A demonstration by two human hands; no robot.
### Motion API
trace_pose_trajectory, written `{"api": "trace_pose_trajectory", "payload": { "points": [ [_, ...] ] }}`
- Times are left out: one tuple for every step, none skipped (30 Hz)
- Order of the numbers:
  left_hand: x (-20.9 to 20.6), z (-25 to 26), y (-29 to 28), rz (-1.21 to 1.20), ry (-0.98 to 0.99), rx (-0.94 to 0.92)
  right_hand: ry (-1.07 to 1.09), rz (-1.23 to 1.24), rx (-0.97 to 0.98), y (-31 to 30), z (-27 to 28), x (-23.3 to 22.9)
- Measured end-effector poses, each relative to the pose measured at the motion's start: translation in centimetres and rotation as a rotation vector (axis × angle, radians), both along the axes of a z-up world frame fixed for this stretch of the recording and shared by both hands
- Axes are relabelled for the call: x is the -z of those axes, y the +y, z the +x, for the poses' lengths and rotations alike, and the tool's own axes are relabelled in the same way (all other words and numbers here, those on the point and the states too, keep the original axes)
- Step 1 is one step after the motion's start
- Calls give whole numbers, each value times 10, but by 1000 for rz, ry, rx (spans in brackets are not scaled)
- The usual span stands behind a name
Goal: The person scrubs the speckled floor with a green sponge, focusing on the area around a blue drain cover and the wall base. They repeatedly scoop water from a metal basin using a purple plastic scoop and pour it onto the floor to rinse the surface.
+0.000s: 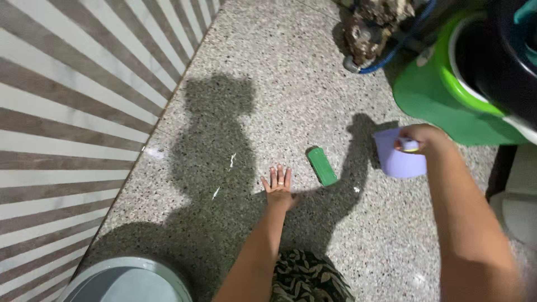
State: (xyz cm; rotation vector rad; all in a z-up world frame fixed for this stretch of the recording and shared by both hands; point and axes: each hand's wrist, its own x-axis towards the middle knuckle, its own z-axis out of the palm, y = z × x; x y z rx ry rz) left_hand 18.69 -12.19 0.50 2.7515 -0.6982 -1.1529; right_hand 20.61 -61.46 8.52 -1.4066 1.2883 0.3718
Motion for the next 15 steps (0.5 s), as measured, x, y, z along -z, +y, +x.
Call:
{"api": "trace_pose_trajectory", "payload": {
  "points": [
    [2,5,1,-11,-20,7,67,-80,-62,13,23,6],
    [1,11,4,-29,-32,8,115,-141,-138,23,48,10],
    [0,18,8,-82,-60,-42,124,-174,-199,34,74,15],
    [-4,24,17,-151,-90,-104,132,-204,-256,46,100,20],
    [-10,31,29,-215,-129,-165,110,-219,-288,58,125,25],
    [-19,36,42,-256,-201,-270,73,-224,-297,64,145,28],
    [-31,42,54,-288,-272,-372,26,-212,-295,67,163,29],
    [-44,49,65,-324,-341,-457,-26,-193,-275,66,179,27],
    [-56,60,69,-178,-169,-491,-85,-153,-244,64,192,23],
    [-70,67,72,-4,19,-513,-129,-113,-208,63,202,17],
    [-82,79,71,163,213,-536,-173,-71,-174,60,208,13],
    [-91,87,71,179,261,-521,-215,-22,-132,55,214,5],
    [-99,94,70,194,309,-504,-256,32,-86,52,216,-3],
    [-103,99,72,212,356,-490,-289,106,-37,48,215,-10],
    [-107,99,72,246,387,-451,-314,187,18,47,210,-14]
  ]
}}
